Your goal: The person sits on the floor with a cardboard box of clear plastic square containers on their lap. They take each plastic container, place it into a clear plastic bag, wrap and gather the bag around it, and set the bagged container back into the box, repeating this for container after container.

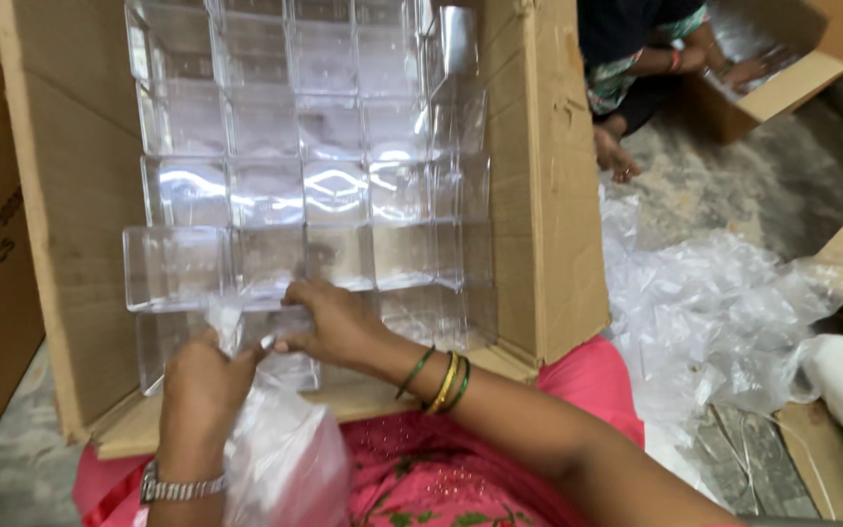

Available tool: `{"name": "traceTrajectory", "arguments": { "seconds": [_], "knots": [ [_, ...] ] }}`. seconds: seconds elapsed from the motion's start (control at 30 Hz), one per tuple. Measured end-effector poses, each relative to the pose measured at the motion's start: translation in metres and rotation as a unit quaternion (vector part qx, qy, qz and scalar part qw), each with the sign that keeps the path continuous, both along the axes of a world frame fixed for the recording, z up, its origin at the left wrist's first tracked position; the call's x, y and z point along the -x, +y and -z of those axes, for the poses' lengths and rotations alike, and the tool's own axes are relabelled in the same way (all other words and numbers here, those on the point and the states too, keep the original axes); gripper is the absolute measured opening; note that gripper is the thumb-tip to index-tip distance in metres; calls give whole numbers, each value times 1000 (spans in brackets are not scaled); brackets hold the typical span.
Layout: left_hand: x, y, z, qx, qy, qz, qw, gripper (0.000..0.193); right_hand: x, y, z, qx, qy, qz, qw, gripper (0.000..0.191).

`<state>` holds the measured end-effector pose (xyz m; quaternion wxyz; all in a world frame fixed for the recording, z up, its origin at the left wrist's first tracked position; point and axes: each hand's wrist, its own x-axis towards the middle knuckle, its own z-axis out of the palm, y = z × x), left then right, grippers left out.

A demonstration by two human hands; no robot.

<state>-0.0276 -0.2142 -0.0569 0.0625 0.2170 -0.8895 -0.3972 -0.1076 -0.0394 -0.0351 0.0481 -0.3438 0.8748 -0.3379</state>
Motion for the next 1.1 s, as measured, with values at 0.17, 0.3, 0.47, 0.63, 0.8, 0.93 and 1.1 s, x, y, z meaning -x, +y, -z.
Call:
{"name": "traceTrajectory", "arguments": {
  "seconds": [0.17,0.3,0.47,0.63,0.8,0.93,1.1],
  "knots": [
    [-1,-6,-2,-34,-56,-25,998,44,72,3,-40,30,-61,12,998,55],
    [-7,-7,4,-37,43,-149,987,50,212,34,-107,44,379,238,893,65],
    [-7,-9,19,-58,228,-186,954,39,318,61,-143,-88,134,445,881,76],
    [-1,-14,25,-95,147,-211,962,43,345,59,-138,3,41,491,870,88],
    [3,-15,27,-83,134,-201,967,47,353,67,-139,47,26,483,874,105],
    [3,-15,34,-63,189,-191,961,42,336,64,-129,25,174,384,906,111],
    [-1,-12,43,-33,217,-194,956,43,295,36,-78,-31,391,180,902,76]
  ]
}}
